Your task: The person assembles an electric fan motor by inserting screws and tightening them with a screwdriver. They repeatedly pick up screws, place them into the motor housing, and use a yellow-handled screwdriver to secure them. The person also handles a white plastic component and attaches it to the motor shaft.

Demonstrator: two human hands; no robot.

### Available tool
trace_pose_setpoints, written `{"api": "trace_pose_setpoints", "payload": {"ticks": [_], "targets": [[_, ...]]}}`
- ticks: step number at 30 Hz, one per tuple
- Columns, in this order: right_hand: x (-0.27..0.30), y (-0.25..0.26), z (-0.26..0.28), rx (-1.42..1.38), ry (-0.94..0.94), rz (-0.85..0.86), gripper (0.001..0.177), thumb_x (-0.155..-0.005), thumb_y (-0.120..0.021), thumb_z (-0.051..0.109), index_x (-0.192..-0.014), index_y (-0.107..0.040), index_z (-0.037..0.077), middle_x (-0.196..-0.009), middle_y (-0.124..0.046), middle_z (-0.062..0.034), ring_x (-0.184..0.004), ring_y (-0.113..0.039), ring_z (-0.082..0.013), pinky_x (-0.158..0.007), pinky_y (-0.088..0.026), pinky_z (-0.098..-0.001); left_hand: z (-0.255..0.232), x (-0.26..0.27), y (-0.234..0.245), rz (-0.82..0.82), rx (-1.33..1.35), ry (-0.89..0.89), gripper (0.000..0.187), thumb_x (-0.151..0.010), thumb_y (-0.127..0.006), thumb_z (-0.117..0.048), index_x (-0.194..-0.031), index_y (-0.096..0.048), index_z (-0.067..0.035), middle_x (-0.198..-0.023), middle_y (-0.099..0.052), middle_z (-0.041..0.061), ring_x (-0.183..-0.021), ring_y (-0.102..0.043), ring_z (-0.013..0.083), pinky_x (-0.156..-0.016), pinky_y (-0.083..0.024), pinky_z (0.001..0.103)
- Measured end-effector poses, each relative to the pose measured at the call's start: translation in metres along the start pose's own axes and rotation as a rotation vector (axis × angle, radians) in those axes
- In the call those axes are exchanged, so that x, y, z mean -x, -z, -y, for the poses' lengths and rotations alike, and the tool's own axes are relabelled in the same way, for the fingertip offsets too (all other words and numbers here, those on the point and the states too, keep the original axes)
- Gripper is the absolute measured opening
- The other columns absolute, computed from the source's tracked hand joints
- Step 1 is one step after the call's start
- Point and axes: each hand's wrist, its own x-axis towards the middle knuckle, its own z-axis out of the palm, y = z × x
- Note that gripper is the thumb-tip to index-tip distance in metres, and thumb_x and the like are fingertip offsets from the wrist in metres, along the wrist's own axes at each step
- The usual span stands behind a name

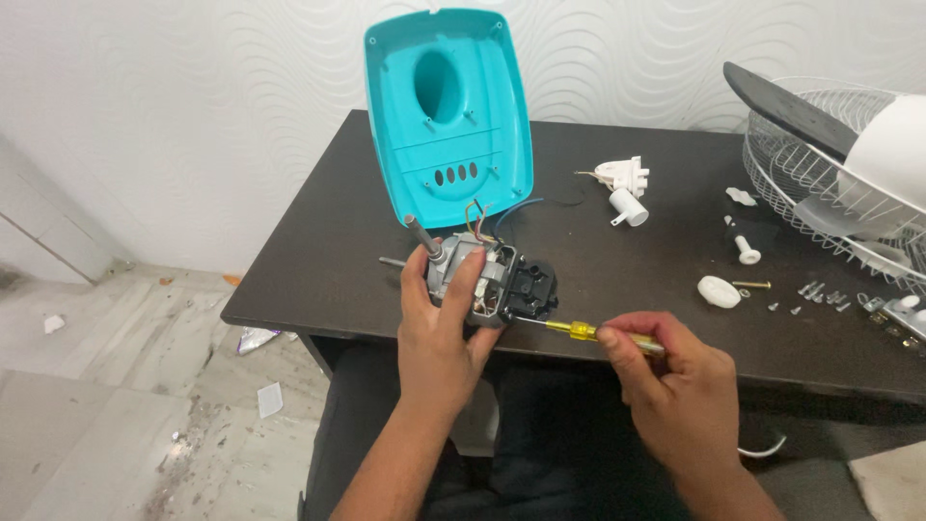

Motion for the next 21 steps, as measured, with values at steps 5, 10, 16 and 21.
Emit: {"api": "trace_pose_setpoints", "payload": {"ticks": [5,10,16,21], "targets": [[-0.002,0.000,0.001,0.082,-0.046,0.060,0.026,-0.094,-0.071,0.035,-0.098,-0.076,0.009,-0.056,-0.068,-0.0049,-0.046,-0.061,-0.0129,-0.043,-0.045,-0.0302,0.000,0.000,0.001,-0.002,-0.020,0.006,0.082,-0.068,-0.091,-0.014,-0.141,-0.056,-0.022,-0.147,-0.043,0.026,-0.128,-0.057,0.0459,-0.095,-0.056,0.049],[-0.010,0.003,-0.006,-0.001,0.238,0.154,0.024,-0.085,-0.071,0.028,-0.097,-0.072,0.007,-0.069,-0.074,-0.0017,-0.055,-0.069,-0.0076,-0.048,-0.053,-0.0268,0.000,-0.004,0.003,0.021,-0.011,0.017,0.084,-0.064,-0.092,-0.013,-0.140,-0.056,-0.023,-0.147,-0.041,0.028,-0.127,-0.055,0.0484,-0.095,-0.055,0.050],[-0.013,0.001,-0.021,0.179,0.434,0.055,0.020,-0.088,-0.072,0.025,-0.096,-0.076,0.007,-0.069,-0.069,-0.0036,-0.051,-0.061,-0.0110,-0.045,-0.047,-0.0288,0.001,-0.004,0.005,0.041,0.028,-0.005,0.082,-0.067,-0.091,-0.012,-0.141,-0.056,-0.025,-0.149,-0.041,0.027,-0.126,-0.058,0.0460,-0.097,-0.055,0.048],[-0.005,-0.008,-0.024,0.152,0.361,0.046,0.024,-0.092,-0.068,0.029,-0.096,-0.078,0.007,-0.060,-0.066,-0.0019,-0.047,-0.058,-0.0113,-0.045,-0.043,-0.0283,0.000,-0.004,0.007,0.057,0.069,-0.004,0.078,-0.070,-0.088,-0.010,-0.141,-0.058,-0.025,-0.150,-0.042,0.024,-0.127,-0.060,0.0419,-0.099,-0.056,0.047]]}}
